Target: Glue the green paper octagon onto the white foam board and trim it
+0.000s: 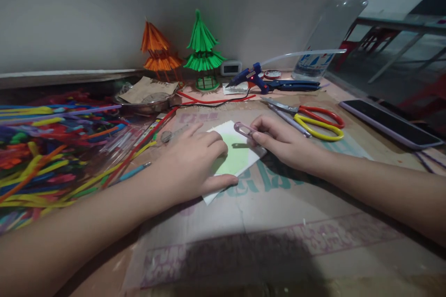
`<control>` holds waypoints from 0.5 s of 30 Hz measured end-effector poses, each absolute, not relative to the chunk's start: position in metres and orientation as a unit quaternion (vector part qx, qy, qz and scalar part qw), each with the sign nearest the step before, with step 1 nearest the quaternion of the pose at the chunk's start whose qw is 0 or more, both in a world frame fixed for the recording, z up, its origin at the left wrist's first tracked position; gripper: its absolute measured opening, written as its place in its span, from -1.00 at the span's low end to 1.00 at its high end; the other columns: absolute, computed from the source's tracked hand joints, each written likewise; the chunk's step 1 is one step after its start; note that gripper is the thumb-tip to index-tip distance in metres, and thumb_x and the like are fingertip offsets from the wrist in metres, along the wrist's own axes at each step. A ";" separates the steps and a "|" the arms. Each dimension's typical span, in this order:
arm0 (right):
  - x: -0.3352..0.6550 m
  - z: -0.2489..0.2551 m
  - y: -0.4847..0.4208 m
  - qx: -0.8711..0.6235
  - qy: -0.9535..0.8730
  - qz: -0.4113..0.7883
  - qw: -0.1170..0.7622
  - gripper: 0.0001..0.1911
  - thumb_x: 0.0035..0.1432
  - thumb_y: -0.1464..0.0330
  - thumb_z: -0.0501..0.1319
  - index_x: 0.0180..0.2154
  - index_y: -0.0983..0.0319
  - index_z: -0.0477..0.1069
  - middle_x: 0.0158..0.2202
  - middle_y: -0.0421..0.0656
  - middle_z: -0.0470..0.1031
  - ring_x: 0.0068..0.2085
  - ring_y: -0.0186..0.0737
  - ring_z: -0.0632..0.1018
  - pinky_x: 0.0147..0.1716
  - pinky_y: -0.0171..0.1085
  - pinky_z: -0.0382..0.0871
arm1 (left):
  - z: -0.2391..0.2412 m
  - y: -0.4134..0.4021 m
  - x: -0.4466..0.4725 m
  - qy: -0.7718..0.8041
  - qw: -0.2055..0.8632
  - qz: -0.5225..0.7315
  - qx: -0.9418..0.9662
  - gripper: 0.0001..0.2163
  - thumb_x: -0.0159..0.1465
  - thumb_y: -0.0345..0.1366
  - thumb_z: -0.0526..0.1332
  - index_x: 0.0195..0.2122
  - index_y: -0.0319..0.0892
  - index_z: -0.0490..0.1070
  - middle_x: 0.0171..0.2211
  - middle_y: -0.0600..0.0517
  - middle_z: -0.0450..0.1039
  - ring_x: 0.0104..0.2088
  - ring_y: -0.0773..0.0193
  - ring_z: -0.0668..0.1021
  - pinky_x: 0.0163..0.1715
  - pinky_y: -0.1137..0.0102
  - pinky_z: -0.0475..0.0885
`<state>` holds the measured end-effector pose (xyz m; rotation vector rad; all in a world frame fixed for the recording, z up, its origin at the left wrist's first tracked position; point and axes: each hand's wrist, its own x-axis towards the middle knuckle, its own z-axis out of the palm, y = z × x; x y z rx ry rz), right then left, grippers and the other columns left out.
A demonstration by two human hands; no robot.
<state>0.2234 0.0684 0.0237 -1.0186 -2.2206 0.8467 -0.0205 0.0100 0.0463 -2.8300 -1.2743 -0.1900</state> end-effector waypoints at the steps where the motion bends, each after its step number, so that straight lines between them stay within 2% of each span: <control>1: 0.223 0.024 0.068 -0.376 -0.825 0.320 0.274 -0.84 0.37 0.24 0.09 -0.20 0.17 0.35 -0.29 -0.14 0.53 -0.24 -0.12 0.49 -0.23 -0.19 0.31 | 0.046 0.009 -0.020 -0.405 0.022 -0.061 -0.912 -0.56 0.34 0.13 0.27 -0.18 -0.23 0.51 -0.17 -0.10 0.55 -0.04 -0.10 0.54 0.21 -0.08 0.27; 7: 0.224 0.025 0.067 -0.378 -0.821 0.323 0.280 -0.84 0.37 0.24 0.10 -0.22 0.16 0.35 -0.32 -0.14 0.54 -0.26 -0.11 0.49 -0.24 -0.17 0.31 | 0.043 0.009 -0.021 -0.383 0.071 -0.065 -0.919 -0.61 0.41 0.04 0.20 -0.20 -0.23 0.54 -0.21 -0.11 0.56 -0.12 -0.03 0.59 0.20 -0.03 0.33; 12: 0.223 0.025 0.067 -0.377 -0.821 0.326 0.278 -0.86 0.38 0.25 0.10 -0.21 0.16 0.35 -0.31 -0.15 0.53 -0.27 -0.14 0.49 -0.26 -0.17 0.30 | 0.043 0.010 -0.022 -0.376 0.074 -0.068 -0.921 -0.65 0.51 -0.15 0.05 -0.22 -0.21 0.55 -0.23 -0.08 0.58 -0.15 0.05 0.60 0.20 0.01 0.33; 13: 0.223 0.025 0.067 -0.378 -0.820 0.329 0.277 -0.86 0.38 0.25 0.10 -0.21 0.16 0.35 -0.31 -0.16 0.53 -0.28 -0.14 0.48 -0.26 -0.18 0.30 | 0.043 0.011 -0.023 -0.375 0.067 -0.070 -0.922 -0.64 0.51 -0.11 0.05 -0.21 -0.20 0.55 -0.22 -0.08 0.58 -0.14 0.04 0.60 0.17 -0.01 0.34; 15: 0.223 0.025 0.067 -0.378 -0.819 0.331 0.276 -0.86 0.38 0.25 0.10 -0.21 0.16 0.34 -0.32 -0.16 0.53 -0.29 -0.15 0.48 -0.27 -0.18 0.30 | 0.044 0.012 -0.023 -0.374 0.049 -0.072 -0.923 -0.56 0.44 0.10 0.13 -0.18 -0.21 0.55 -0.19 -0.10 0.56 -0.12 -0.03 0.58 0.08 -0.02 0.40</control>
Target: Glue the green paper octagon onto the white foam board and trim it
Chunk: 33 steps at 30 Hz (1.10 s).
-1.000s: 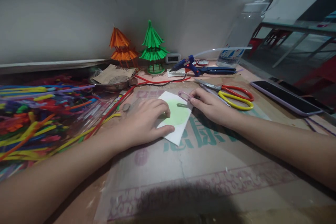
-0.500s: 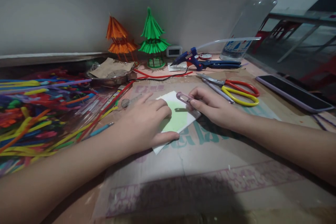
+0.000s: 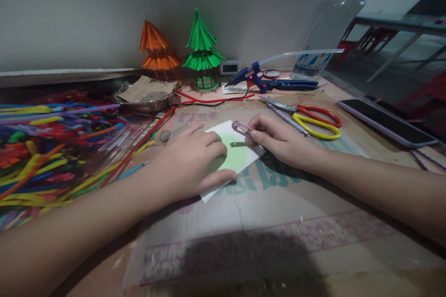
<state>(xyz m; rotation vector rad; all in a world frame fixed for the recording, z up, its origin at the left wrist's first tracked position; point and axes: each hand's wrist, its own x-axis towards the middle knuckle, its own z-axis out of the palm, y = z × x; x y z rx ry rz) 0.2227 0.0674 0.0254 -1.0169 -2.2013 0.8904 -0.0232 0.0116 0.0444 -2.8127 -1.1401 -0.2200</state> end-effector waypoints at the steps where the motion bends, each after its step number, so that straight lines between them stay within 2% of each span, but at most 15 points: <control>1: 0.222 0.026 0.068 -0.377 -0.820 0.330 0.276 -0.86 0.37 0.25 0.10 -0.22 0.16 0.34 -0.32 -0.16 0.53 -0.29 -0.15 0.48 -0.26 -0.18 0.30 | 0.045 0.012 -0.023 -0.375 0.041 -0.072 -0.923 -0.50 0.37 0.20 0.18 -0.16 -0.21 0.54 -0.18 -0.11 0.55 -0.11 -0.06 0.57 0.03 -0.02 0.42; 3: 0.222 0.026 0.068 -0.376 -0.823 0.325 0.276 -0.86 0.37 0.25 0.10 -0.23 0.16 0.34 -0.32 -0.16 0.53 -0.28 -0.14 0.49 -0.24 -0.17 0.31 | 0.044 0.013 -0.023 -0.385 0.025 -0.073 -0.920 -0.46 0.29 0.25 0.25 -0.13 -0.21 0.54 -0.16 -0.11 0.54 -0.10 -0.10 0.55 -0.04 0.02 0.45; 5: 0.221 0.025 0.069 -0.375 -0.823 0.326 0.275 -0.86 0.37 0.24 0.10 -0.23 0.15 0.34 -0.32 -0.16 0.53 -0.27 -0.13 0.49 -0.23 -0.15 0.32 | 0.041 0.013 -0.022 -0.397 0.015 -0.080 -0.914 -0.55 0.33 0.15 0.26 -0.13 -0.20 0.53 -0.16 -0.10 0.53 -0.08 -0.08 0.54 -0.06 0.04 0.45; 11: 0.223 0.024 0.071 -0.368 -0.830 0.325 0.263 -0.87 0.37 0.25 0.09 -0.22 0.14 0.33 -0.31 -0.15 0.52 -0.25 -0.11 0.50 -0.22 -0.16 0.33 | 0.029 0.013 -0.022 -0.372 0.074 -0.105 -0.919 -0.67 0.48 -0.09 0.11 -0.17 -0.24 0.53 -0.23 -0.12 0.53 -0.15 -0.01 0.55 0.02 0.05 0.42; 14: 0.224 0.025 0.071 -0.372 -0.834 0.319 0.255 -0.85 0.36 0.25 0.08 -0.20 0.16 0.34 -0.30 -0.15 0.51 -0.26 -0.11 0.49 -0.23 -0.16 0.33 | 0.028 0.012 -0.023 -0.355 0.091 -0.115 -0.923 -0.55 0.45 0.07 0.12 -0.17 -0.25 0.54 -0.25 -0.13 0.54 -0.17 0.00 0.58 0.11 0.00 0.38; 17: 0.225 0.027 0.070 -0.373 -0.836 0.314 0.250 -0.85 0.35 0.25 0.09 -0.20 0.17 0.36 -0.30 -0.15 0.51 -0.26 -0.11 0.50 -0.24 -0.16 0.32 | 0.031 0.013 -0.023 -0.352 0.084 -0.120 -0.925 -0.40 0.33 0.28 0.17 -0.16 -0.26 0.54 -0.24 -0.14 0.55 -0.16 -0.04 0.60 0.17 -0.04 0.35; 21: 0.223 0.028 0.069 -0.369 -0.839 0.308 0.254 -0.84 0.36 0.24 0.08 -0.22 0.15 0.35 -0.32 -0.16 0.52 -0.29 -0.14 0.49 -0.27 -0.18 0.32 | 0.030 0.013 -0.022 -0.376 0.072 -0.110 -0.917 -0.58 0.39 0.09 0.22 -0.16 -0.22 0.53 -0.22 -0.11 0.54 -0.15 -0.01 0.58 0.04 0.04 0.44; 26: 0.224 0.027 0.068 -0.363 -0.848 0.292 0.254 -0.86 0.36 0.27 0.08 -0.20 0.16 0.35 -0.31 -0.16 0.52 -0.29 -0.14 0.50 -0.29 -0.20 0.34 | 0.022 0.008 -0.021 -0.343 0.125 -0.118 -0.923 -0.66 0.52 -0.11 0.07 -0.20 -0.22 0.51 -0.28 -0.07 0.52 -0.23 0.09 0.57 0.08 0.04 0.42; 28: 0.224 0.027 0.069 -0.363 -0.849 0.282 0.261 -0.86 0.36 0.27 0.09 -0.19 0.16 0.36 -0.29 -0.15 0.53 -0.27 -0.14 0.51 -0.27 -0.21 0.35 | 0.020 0.006 -0.021 -0.328 0.147 -0.112 -0.927 -0.68 0.54 -0.19 0.03 -0.22 -0.21 0.50 -0.29 -0.07 0.51 -0.25 0.10 0.56 0.01 0.08 0.44; 30: 0.225 0.027 0.071 -0.367 -0.847 0.269 0.275 -0.86 0.36 0.27 0.09 -0.19 0.16 0.37 -0.27 -0.14 0.55 -0.25 -0.14 0.52 -0.25 -0.20 0.36 | 0.019 0.007 -0.022 -0.325 0.137 -0.111 -0.929 -0.71 0.54 -0.22 0.04 -0.20 -0.21 0.50 -0.29 -0.07 0.50 -0.24 0.09 0.55 -0.11 0.14 0.45; 33: 0.226 0.028 0.076 -0.396 -0.838 0.240 0.288 -0.83 0.37 0.24 0.09 -0.23 0.17 0.37 -0.29 -0.13 0.55 -0.28 -0.14 0.51 -0.28 -0.20 0.35 | 0.021 0.009 -0.026 -0.329 0.092 -0.120 -0.932 -0.71 0.52 -0.14 0.08 -0.16 -0.20 0.50 -0.25 -0.08 0.50 -0.22 0.07 0.53 -0.17 0.17 0.45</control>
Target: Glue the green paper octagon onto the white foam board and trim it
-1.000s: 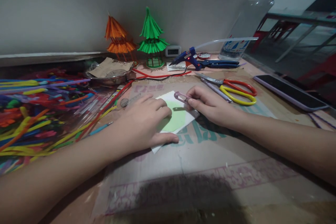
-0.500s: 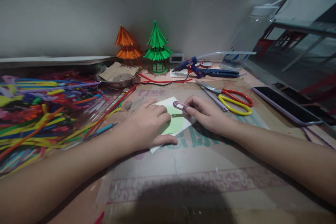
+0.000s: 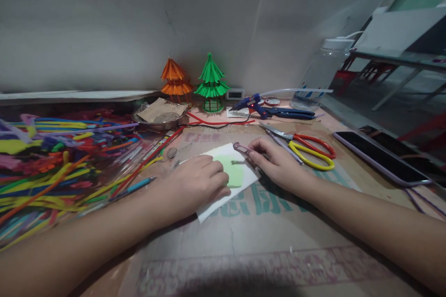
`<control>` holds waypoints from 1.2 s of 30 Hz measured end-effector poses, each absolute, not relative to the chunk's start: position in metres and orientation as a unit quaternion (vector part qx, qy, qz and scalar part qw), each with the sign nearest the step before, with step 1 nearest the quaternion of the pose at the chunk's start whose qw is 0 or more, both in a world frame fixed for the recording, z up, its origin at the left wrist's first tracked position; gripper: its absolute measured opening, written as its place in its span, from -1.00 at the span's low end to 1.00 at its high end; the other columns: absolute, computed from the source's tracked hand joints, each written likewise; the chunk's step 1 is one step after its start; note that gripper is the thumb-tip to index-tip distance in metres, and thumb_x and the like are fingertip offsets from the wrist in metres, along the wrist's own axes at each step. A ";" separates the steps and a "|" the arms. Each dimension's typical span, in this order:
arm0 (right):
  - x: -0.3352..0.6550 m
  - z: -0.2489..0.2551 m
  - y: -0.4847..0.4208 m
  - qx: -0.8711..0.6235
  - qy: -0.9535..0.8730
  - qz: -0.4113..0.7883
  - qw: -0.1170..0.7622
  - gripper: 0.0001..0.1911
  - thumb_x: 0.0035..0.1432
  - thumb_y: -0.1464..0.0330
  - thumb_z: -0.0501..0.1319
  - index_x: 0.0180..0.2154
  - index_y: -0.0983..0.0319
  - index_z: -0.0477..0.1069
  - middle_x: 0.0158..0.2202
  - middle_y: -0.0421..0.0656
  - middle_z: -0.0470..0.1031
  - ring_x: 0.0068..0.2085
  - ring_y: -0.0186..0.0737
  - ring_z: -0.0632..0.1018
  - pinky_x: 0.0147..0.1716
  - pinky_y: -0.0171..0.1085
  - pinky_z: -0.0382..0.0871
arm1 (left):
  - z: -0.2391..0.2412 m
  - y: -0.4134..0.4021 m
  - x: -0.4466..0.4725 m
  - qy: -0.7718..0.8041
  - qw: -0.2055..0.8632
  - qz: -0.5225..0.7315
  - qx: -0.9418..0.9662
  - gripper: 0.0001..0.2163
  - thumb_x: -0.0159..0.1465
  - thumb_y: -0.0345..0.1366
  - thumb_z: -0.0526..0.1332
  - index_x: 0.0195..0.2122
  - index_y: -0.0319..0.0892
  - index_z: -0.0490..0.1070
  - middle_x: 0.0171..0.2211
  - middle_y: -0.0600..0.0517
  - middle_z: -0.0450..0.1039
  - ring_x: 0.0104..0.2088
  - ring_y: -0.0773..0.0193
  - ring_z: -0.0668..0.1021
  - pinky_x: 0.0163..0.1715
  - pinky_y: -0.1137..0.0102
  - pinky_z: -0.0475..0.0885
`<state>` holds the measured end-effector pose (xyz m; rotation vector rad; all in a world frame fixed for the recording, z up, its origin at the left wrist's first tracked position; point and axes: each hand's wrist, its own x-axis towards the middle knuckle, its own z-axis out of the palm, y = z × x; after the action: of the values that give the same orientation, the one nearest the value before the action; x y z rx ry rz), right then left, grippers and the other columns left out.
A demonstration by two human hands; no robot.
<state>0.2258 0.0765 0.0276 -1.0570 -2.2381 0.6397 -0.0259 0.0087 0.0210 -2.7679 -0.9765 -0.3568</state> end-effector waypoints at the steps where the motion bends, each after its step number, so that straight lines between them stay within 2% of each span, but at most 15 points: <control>1: 0.227 0.028 0.080 -0.406 -0.837 0.230 0.285 -0.82 0.37 0.23 0.10 -0.23 0.17 0.38 -0.30 -0.13 0.55 -0.30 -0.14 0.51 -0.29 -0.20 0.34 | 0.022 0.010 -0.027 -0.327 0.080 -0.122 -0.934 -0.71 0.51 -0.11 0.10 -0.15 -0.20 0.49 -0.24 -0.08 0.50 -0.21 0.06 0.53 -0.17 0.16 0.45; 4: 0.232 0.025 0.093 -0.418 -0.848 0.196 0.262 -0.80 0.35 0.25 0.12 -0.23 0.20 0.44 -0.30 -0.11 0.55 -0.30 -0.13 0.51 -0.29 -0.19 0.34 | 0.022 0.011 -0.030 -0.319 0.065 -0.125 -0.937 -0.71 0.52 -0.11 0.09 -0.17 -0.20 0.48 -0.22 -0.08 0.50 -0.20 0.05 0.52 -0.16 0.15 0.45; 11: 0.244 0.018 0.115 -0.401 -0.882 0.101 0.227 -0.80 0.33 0.27 0.16 -0.18 0.22 0.50 -0.19 -0.01 0.57 -0.14 0.00 0.55 -0.13 -0.08 0.39 | 0.017 0.014 -0.030 -0.322 0.060 -0.163 -0.931 -0.69 0.53 -0.17 0.06 -0.28 -0.20 0.46 -0.30 -0.05 0.48 -0.25 0.12 0.50 -0.19 0.19 0.43; 16: 0.251 0.031 0.119 -0.382 -0.889 0.039 0.250 -0.77 0.31 0.27 0.15 -0.11 0.23 0.49 -0.08 0.07 0.55 0.01 0.12 0.53 0.01 0.04 0.37 | 0.019 0.020 -0.028 -0.356 -0.035 -0.197 -0.913 -0.73 0.49 -0.20 0.10 -0.29 -0.18 0.49 -0.27 -0.04 0.51 -0.19 0.13 0.53 -0.18 0.25 0.42; 19: 0.257 0.035 0.127 -0.395 -0.880 0.036 0.263 -0.77 0.28 0.25 0.17 -0.12 0.22 0.48 -0.11 0.05 0.55 -0.03 0.12 0.53 -0.01 0.04 0.37 | 0.023 0.025 -0.029 -0.363 -0.074 -0.218 -0.903 -0.74 0.48 -0.24 0.09 -0.29 -0.18 0.49 -0.25 -0.04 0.51 -0.17 0.15 0.53 -0.16 0.27 0.41; 22: 0.261 0.035 0.135 -0.427 -0.868 0.049 0.250 -0.74 0.27 0.23 0.17 -0.14 0.24 0.49 -0.14 0.04 0.55 -0.09 0.10 0.55 -0.07 0.02 0.40 | 0.025 0.026 -0.032 -0.352 -0.100 -0.208 -0.907 -0.69 0.48 -0.10 0.09 -0.27 -0.18 0.50 -0.23 -0.05 0.51 -0.17 0.14 0.52 -0.17 0.26 0.41; 24: 0.263 0.037 0.136 -0.448 -0.860 0.053 0.241 -0.73 0.26 0.24 0.17 -0.12 0.25 0.50 -0.11 0.05 0.57 -0.08 0.11 0.57 -0.06 0.02 0.42 | 0.027 0.025 -0.033 -0.346 -0.097 -0.195 -0.913 -0.59 0.38 0.12 0.20 -0.22 -0.17 0.51 -0.19 -0.07 0.50 -0.15 0.09 0.52 -0.16 0.24 0.41; 26: 0.264 0.041 0.136 -0.462 -0.853 0.044 0.240 -0.72 0.27 0.27 0.16 -0.08 0.25 0.51 -0.04 0.07 0.59 -0.01 0.14 0.58 0.01 0.04 0.41 | 0.027 0.024 -0.033 -0.346 -0.082 -0.183 -0.916 -0.53 0.27 0.20 0.30 -0.19 -0.17 0.51 -0.17 -0.08 0.49 -0.13 0.04 0.51 -0.17 0.22 0.40; 28: 0.266 0.048 0.138 -0.476 -0.847 0.026 0.237 -0.68 0.29 0.26 0.16 -0.02 0.27 0.52 0.02 0.10 0.59 0.05 0.16 0.57 0.07 0.05 0.40 | 0.026 0.023 -0.032 -0.351 -0.078 -0.178 -0.916 -0.62 0.30 0.09 0.31 -0.18 -0.16 0.50 -0.16 -0.07 0.49 -0.12 0.05 0.51 -0.17 0.23 0.38; 31: 0.266 0.056 0.152 -0.489 -0.843 0.014 0.224 -0.60 0.30 0.22 0.18 0.06 0.30 0.51 0.09 0.14 0.57 0.10 0.19 0.55 0.10 0.07 0.39 | 0.023 0.024 -0.032 -0.359 -0.093 -0.190 -0.909 -0.77 0.40 -0.09 0.23 -0.20 -0.15 0.52 -0.18 -0.06 0.48 -0.14 0.09 0.51 -0.16 0.24 0.39; 36: 0.257 0.057 0.201 -0.536 -0.806 0.094 0.231 -0.52 0.21 0.30 0.29 0.15 0.29 0.47 0.16 0.11 0.55 0.11 0.12 0.57 0.11 -0.01 0.41 | 0.021 0.026 -0.033 -0.363 -0.114 -0.207 -0.901 -0.78 0.41 -0.12 0.21 -0.20 -0.14 0.53 -0.18 -0.06 0.47 -0.13 0.11 0.50 -0.12 0.24 0.40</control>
<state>0.2574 0.2007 0.0573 -1.4755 -2.2174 0.2597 -0.0327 0.0261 0.0207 -3.0585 -1.2304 -0.7028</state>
